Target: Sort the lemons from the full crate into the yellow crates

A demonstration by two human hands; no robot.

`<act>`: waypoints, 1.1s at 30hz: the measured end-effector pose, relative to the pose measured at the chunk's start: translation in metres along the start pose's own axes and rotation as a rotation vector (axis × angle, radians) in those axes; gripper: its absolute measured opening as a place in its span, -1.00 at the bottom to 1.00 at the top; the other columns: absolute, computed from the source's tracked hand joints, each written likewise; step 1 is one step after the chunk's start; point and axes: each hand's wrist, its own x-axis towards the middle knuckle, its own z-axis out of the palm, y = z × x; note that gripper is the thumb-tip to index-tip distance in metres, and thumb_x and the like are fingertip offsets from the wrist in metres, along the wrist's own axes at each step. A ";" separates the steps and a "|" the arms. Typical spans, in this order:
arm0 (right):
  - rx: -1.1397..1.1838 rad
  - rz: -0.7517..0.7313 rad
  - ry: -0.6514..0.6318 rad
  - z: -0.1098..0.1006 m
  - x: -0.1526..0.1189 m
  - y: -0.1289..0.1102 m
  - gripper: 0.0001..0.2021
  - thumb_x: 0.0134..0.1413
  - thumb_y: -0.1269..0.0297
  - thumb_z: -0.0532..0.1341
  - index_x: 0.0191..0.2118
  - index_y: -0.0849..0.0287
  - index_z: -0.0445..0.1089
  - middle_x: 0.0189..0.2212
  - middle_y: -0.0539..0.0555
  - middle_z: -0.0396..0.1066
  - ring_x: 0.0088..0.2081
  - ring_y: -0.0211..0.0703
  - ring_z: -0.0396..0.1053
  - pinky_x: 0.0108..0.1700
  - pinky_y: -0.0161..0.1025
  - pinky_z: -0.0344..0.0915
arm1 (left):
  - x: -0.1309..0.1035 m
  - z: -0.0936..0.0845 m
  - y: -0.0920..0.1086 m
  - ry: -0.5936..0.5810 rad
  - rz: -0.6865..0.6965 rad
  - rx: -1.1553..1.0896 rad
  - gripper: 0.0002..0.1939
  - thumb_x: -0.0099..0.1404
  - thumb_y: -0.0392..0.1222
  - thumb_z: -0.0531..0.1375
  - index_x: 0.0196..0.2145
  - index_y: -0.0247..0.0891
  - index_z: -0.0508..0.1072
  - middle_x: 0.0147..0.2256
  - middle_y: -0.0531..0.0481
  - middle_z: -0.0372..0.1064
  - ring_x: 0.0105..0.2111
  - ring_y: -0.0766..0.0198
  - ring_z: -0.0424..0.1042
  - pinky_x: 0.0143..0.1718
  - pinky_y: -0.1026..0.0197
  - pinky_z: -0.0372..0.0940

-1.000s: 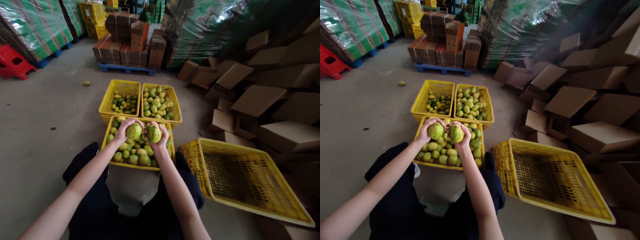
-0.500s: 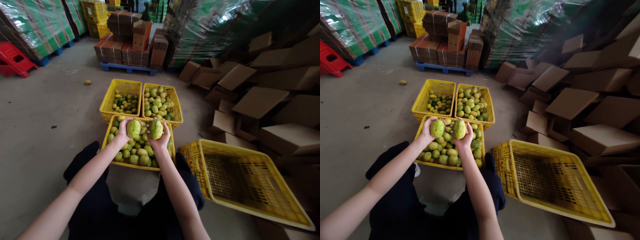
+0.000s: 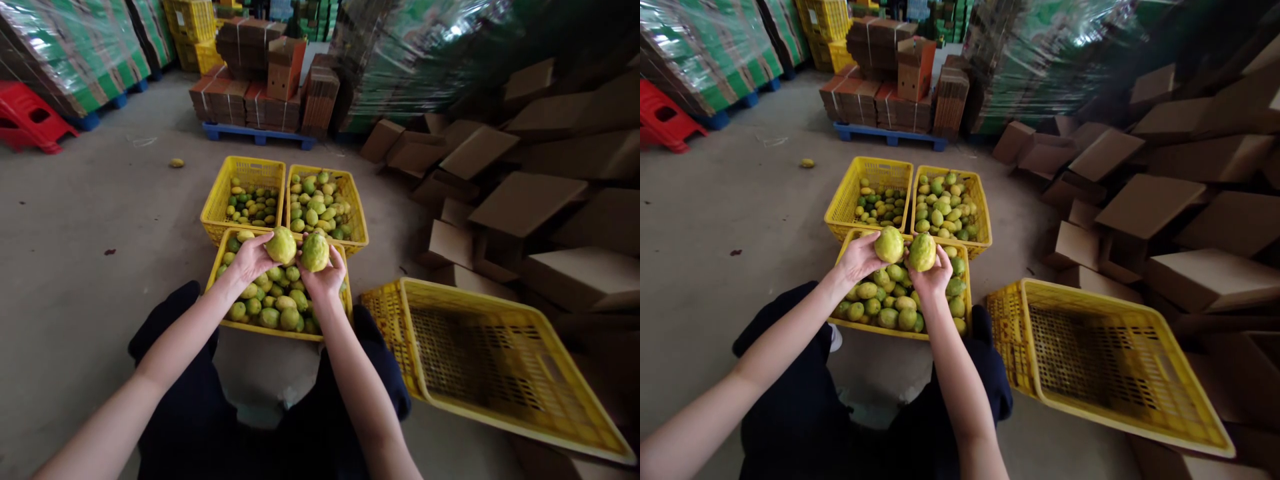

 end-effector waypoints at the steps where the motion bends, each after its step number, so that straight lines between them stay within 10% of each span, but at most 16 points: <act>1: -0.006 -0.008 -0.013 0.000 0.000 0.000 -0.73 0.08 0.26 0.13 -0.10 0.13 0.45 -0.26 0.08 0.60 -0.21 -0.03 0.56 -0.07 0.01 0.51 | 0.000 0.000 0.000 -0.011 0.003 0.010 -0.76 0.36 -0.31 0.03 -0.11 -0.37 0.43 -0.33 -0.16 0.55 -0.18 0.08 0.59 -0.13 0.09 0.49; 9: -0.070 0.020 -0.036 -0.001 0.002 0.000 -0.84 0.11 0.20 0.22 -0.22 0.12 0.43 -0.29 0.03 0.58 -0.32 -0.21 0.51 -0.35 -0.32 0.49 | 0.001 -0.008 -0.008 -0.067 -0.068 0.015 -0.71 0.34 -0.03 0.17 -0.23 -0.36 0.46 -0.37 -0.11 0.50 -0.45 0.21 0.51 -0.44 0.21 0.46; 14: -0.212 0.082 -0.067 0.008 -0.003 -0.003 -0.81 0.19 0.13 0.17 -0.21 0.11 0.42 -0.32 0.01 0.56 -0.40 -0.19 0.49 -0.50 -0.31 0.43 | -0.002 -0.006 -0.011 -0.042 -0.076 -0.038 -0.65 0.40 -0.03 0.05 -0.30 -0.33 0.50 -0.41 -0.13 0.51 -0.36 0.11 0.57 -0.24 0.00 0.51; 24: -0.254 0.018 -0.122 0.004 -0.006 -0.005 -0.90 0.05 0.24 0.15 -0.36 0.12 0.37 -0.44 0.05 0.49 -0.52 -0.17 0.40 -0.61 -0.26 0.32 | -0.008 -0.005 -0.002 -0.113 0.064 0.162 -0.71 0.24 -0.23 0.12 -0.59 -0.36 0.45 -0.60 -0.07 0.41 -0.58 0.20 0.48 -0.53 0.21 0.40; 33: -0.093 0.066 -0.008 0.004 -0.001 -0.004 -0.78 0.10 0.24 0.11 -0.17 0.16 0.41 -0.26 0.10 0.58 -0.37 -0.15 0.51 -0.43 -0.26 0.46 | -0.004 -0.004 -0.008 -0.027 0.034 -0.105 -0.64 0.29 -0.23 -0.03 -0.17 -0.35 0.52 -0.30 -0.19 0.55 -0.22 0.05 0.58 -0.17 -0.02 0.50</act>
